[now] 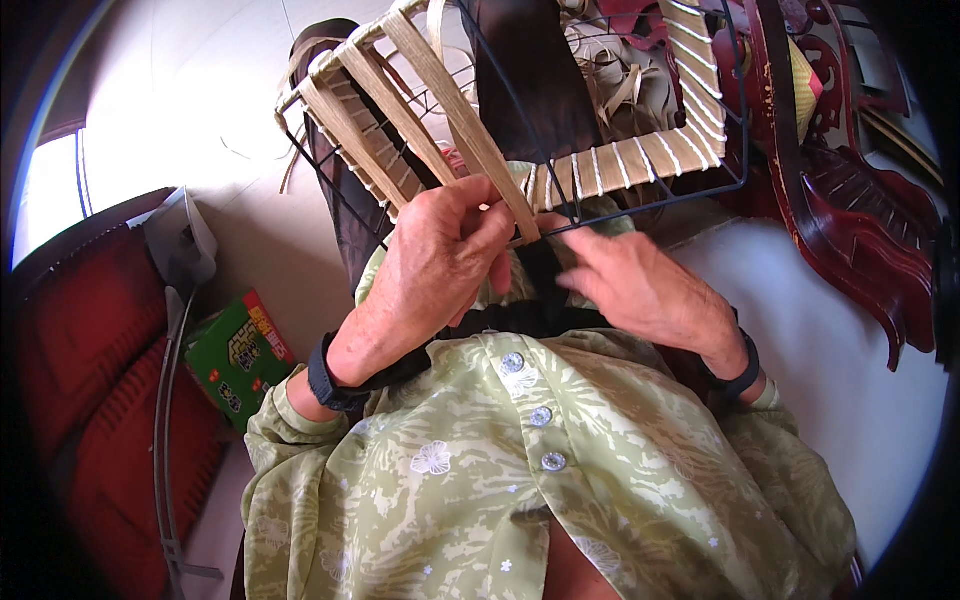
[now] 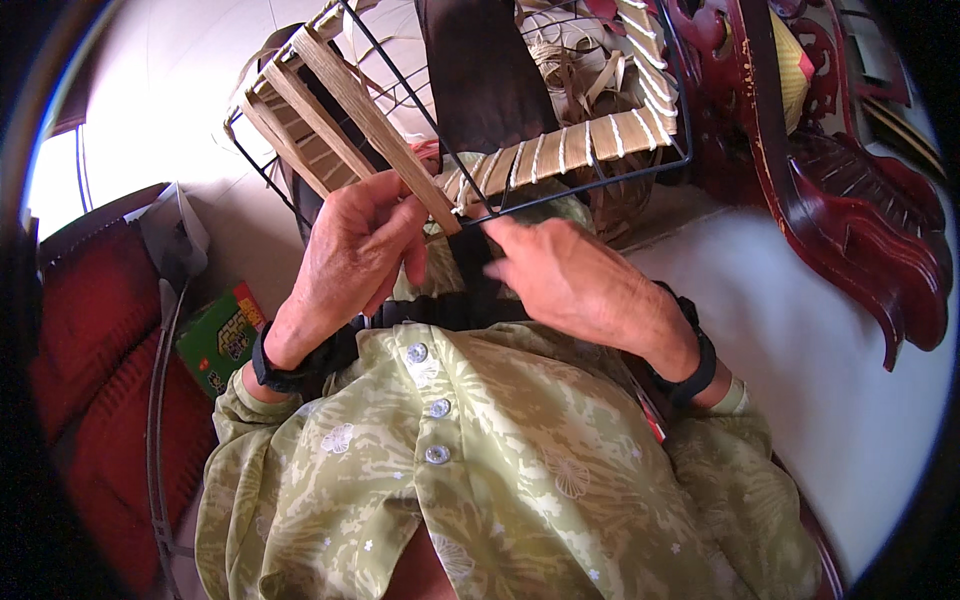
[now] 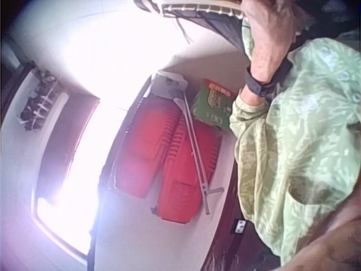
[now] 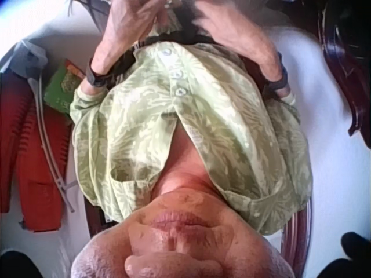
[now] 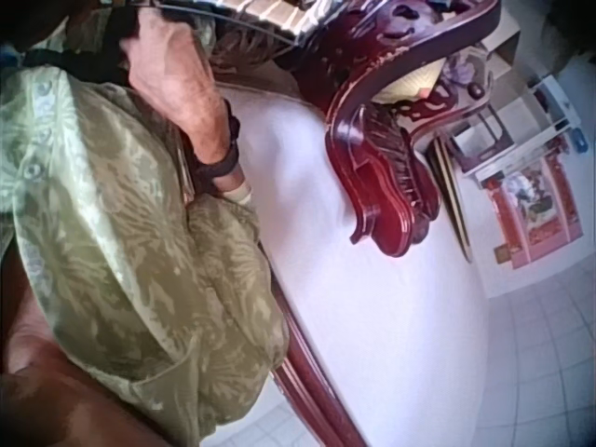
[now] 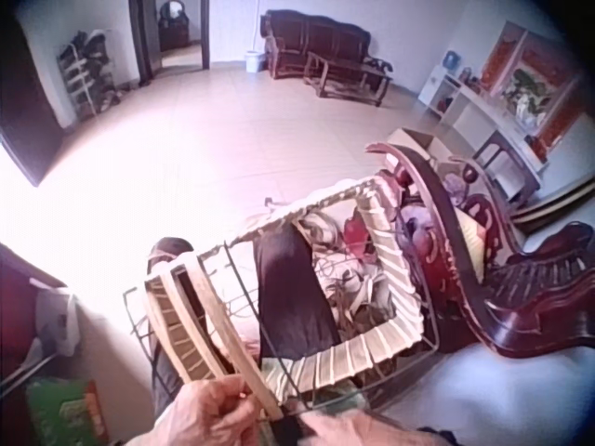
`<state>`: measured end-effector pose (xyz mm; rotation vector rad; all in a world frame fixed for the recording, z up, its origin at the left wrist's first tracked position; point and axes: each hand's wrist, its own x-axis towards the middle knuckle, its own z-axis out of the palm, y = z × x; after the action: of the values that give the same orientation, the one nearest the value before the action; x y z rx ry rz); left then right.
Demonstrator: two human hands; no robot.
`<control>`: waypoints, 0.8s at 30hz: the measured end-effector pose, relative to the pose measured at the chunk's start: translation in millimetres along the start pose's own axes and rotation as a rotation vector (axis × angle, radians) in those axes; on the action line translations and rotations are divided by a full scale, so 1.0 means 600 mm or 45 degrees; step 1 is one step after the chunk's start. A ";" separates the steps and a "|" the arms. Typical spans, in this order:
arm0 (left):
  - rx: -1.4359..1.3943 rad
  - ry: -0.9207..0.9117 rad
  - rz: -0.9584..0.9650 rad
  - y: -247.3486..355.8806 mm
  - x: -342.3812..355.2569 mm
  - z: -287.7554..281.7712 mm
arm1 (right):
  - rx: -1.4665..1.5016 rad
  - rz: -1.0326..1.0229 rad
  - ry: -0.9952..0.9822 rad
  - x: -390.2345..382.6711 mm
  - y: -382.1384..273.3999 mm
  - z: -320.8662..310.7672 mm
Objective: The person weaves a basket by hand, threading strips of material through a wooden frame and pulling them tight to form the structure.
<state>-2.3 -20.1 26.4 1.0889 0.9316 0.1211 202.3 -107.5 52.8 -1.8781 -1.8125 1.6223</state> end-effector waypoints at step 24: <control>0.916 0.509 0.906 -0.054 -0.021 -0.009 | 0.897 0.127 0.382 0.028 0.047 0.084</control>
<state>-25.1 -39.0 7.0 2.0961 0.9181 0.6426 182.8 -132.6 1.7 -1.7503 -0.8754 1.6004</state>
